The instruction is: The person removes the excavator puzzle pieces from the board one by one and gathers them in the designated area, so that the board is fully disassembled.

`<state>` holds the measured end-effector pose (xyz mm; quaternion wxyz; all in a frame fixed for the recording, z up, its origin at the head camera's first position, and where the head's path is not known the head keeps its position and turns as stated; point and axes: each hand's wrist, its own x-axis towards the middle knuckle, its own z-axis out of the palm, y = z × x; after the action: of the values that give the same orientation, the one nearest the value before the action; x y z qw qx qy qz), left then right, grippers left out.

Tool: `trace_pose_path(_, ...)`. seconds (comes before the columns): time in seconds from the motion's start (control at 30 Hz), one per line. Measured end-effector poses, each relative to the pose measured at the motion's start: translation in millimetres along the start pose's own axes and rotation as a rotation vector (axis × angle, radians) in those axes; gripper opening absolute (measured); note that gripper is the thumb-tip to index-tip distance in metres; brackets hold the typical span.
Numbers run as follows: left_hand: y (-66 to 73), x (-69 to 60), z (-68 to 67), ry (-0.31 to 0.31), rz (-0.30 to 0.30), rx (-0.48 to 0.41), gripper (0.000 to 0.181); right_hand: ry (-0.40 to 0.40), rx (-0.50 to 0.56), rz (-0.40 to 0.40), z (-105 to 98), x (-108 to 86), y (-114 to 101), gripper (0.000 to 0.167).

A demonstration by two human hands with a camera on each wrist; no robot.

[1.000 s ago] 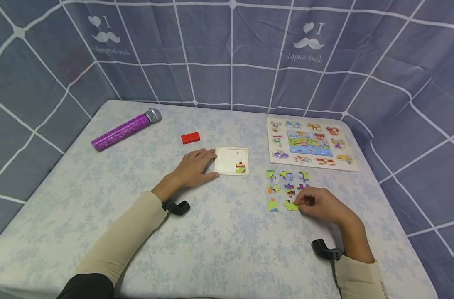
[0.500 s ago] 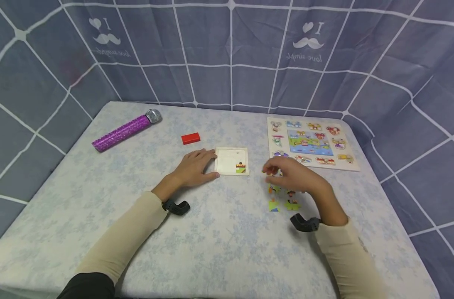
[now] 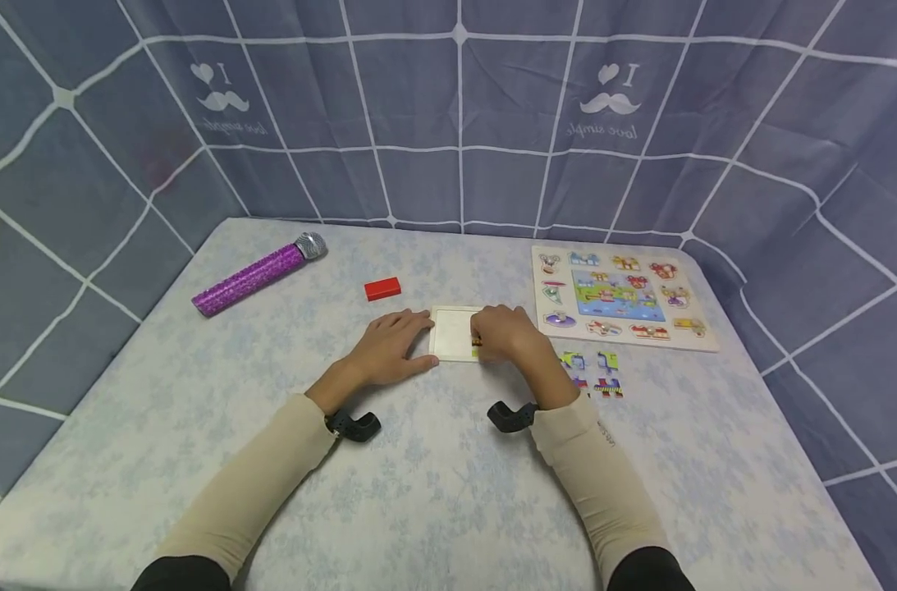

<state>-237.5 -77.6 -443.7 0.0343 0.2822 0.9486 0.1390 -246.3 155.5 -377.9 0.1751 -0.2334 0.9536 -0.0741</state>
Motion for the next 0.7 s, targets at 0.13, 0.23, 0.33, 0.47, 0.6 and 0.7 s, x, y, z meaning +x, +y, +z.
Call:
trace_pose_path(0.13, -0.4, 0.6, -2.6, 0.005, -0.001, 0.001, 0.069, 0.004, 0.100, -0.026, 1.1, -1.2, 5.1, 0.023)
trace_pose_path(0.23, -0.7, -0.2, -2.7, -0.009, -0.003, -0.001, 0.070, 0.003, 0.124, -0.063, 3.5, -0.8, 8.0, 0.022)
trace_pose_path(0.33, -0.9, -1.0, -1.7, -0.018, -0.006, 0.004, 0.070, 0.014, 0.111, -0.090, 6.2, 0.1, 9.8, 0.022)
trace_pose_path(0.47, -0.2, -1.4, -1.0, -0.018, -0.006, 0.007, 0.069, 0.023, 0.107, -0.095, 9.1, 1.5, 12.2, 0.024)
trace_pose_path(0.6, 1.6, -1.4, -1.1, -0.019, -0.006, -0.001, 0.069, 0.019, 0.112, -0.099, 9.8, 0.8, 13.6, 0.028)
trace_pose_path(0.7, 1.6, -0.9, -0.6, -0.021, -0.008, 0.002, 0.070, 0.030, 0.144, -0.117, 9.8, 0.5, 15.3, 0.030)
